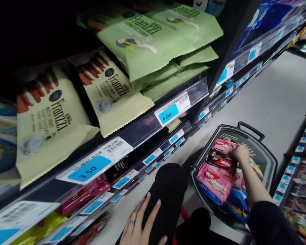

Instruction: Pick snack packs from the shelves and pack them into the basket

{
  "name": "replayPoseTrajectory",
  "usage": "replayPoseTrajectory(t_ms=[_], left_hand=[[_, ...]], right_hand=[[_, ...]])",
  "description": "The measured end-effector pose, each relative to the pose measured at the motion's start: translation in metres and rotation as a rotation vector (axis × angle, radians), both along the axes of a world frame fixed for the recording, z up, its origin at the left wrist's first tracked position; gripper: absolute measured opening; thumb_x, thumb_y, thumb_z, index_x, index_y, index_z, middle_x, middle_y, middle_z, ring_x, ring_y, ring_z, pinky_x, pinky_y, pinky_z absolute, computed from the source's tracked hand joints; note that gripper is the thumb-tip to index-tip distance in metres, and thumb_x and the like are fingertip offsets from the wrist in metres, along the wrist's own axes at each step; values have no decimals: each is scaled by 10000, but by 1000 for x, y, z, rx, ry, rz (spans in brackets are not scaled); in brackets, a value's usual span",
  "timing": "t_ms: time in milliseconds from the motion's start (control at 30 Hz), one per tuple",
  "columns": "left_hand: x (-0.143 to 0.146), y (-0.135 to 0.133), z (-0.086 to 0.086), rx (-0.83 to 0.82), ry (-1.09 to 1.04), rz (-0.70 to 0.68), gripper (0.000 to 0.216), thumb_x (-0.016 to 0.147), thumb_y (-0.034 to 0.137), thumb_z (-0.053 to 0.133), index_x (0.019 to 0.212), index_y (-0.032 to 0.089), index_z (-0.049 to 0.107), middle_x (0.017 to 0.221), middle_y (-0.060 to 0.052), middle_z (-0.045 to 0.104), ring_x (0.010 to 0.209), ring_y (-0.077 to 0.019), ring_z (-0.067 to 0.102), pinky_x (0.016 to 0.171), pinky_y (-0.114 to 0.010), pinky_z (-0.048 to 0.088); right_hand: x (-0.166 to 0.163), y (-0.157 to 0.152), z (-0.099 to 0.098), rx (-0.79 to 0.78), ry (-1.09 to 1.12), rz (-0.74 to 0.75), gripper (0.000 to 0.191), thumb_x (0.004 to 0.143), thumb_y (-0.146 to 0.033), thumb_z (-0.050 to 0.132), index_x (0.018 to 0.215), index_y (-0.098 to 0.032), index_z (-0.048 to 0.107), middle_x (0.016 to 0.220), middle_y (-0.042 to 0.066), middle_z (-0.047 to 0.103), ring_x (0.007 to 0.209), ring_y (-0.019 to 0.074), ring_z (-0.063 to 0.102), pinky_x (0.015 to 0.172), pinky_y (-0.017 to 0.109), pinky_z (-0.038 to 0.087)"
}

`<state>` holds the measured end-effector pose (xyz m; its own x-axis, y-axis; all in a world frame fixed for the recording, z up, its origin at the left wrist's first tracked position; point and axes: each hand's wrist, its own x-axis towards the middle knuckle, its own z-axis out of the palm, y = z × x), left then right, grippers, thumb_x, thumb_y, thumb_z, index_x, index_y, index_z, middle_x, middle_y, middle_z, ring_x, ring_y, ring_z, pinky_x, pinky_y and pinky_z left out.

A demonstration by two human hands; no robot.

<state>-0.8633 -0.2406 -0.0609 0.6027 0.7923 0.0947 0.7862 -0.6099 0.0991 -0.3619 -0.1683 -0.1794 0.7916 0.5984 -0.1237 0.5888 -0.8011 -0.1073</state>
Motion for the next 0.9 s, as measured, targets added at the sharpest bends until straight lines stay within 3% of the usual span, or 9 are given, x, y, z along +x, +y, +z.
replayPoseTrajectory(t_ms=[100,233,367,467,567,667,733,800,900], left_hand=[[0,-3,2,-35,-31,12,692,771,461,540,1400,272,322,1417,-80,387,1166,-265,493,868,-320,448],[0,-7,2,-84,-33,61,671,783,446,525,1401,291,315,1428,-67,372,1195,-269,469,888,-343,448],[3,-10,3,-100,-20,78,673,793,441,510,1410,299,284,1435,-66,359,1193,-272,472,864,-357,464],[5,-12,5,-99,-28,73,667,798,435,504,1411,295,282,1439,-69,351,1194,-275,470,862,-362,467],[4,-13,5,-95,-24,63,665,798,437,504,1410,297,285,1440,-66,351,1188,-272,475,860,-355,466],[3,-13,4,-75,-19,56,671,797,444,503,1412,294,281,1437,-64,355,1191,-274,471,863,-357,462],[2,-13,2,-54,-23,48,683,793,446,508,1415,290,274,1437,-66,355,1192,-275,471,863,-358,460],[2,-11,0,-27,-25,32,695,788,449,512,1418,287,268,1432,-69,361,1188,-272,473,862,-355,459],[1,-9,-2,5,-18,11,715,779,460,516,1422,273,265,1416,-80,384,1175,-271,484,854,-347,462]], right_hand=[[-22,-25,23,-11,-66,131,525,857,-411,403,1136,21,507,1022,291,585,957,358,562,794,419,408],[-86,-76,39,-134,11,684,590,770,-545,506,1125,-76,546,990,198,612,911,318,548,783,391,412],[-150,-119,26,-248,-149,788,925,572,-490,714,1334,-81,386,1234,231,506,1014,379,486,846,474,365],[-164,-131,21,-284,-212,803,896,571,-326,724,1350,-56,372,1190,232,535,987,364,490,847,462,359],[-142,-123,37,-230,-146,833,859,569,-309,704,1321,-22,404,1165,233,537,1016,365,465,872,452,350],[-87,-95,60,-161,-77,782,859,601,-368,677,1343,-59,374,1182,216,517,1039,357,458,865,443,357],[-42,-67,68,-148,-63,658,842,648,-406,639,1373,-112,329,1245,209,477,1085,364,442,858,455,360],[-3,-37,65,-187,-35,517,854,638,-414,648,1380,-145,320,1285,207,452,1114,387,428,844,482,360],[32,2,44,-246,74,403,815,530,-357,736,1280,-171,476,1217,191,523,1082,379,470,813,470,378]])
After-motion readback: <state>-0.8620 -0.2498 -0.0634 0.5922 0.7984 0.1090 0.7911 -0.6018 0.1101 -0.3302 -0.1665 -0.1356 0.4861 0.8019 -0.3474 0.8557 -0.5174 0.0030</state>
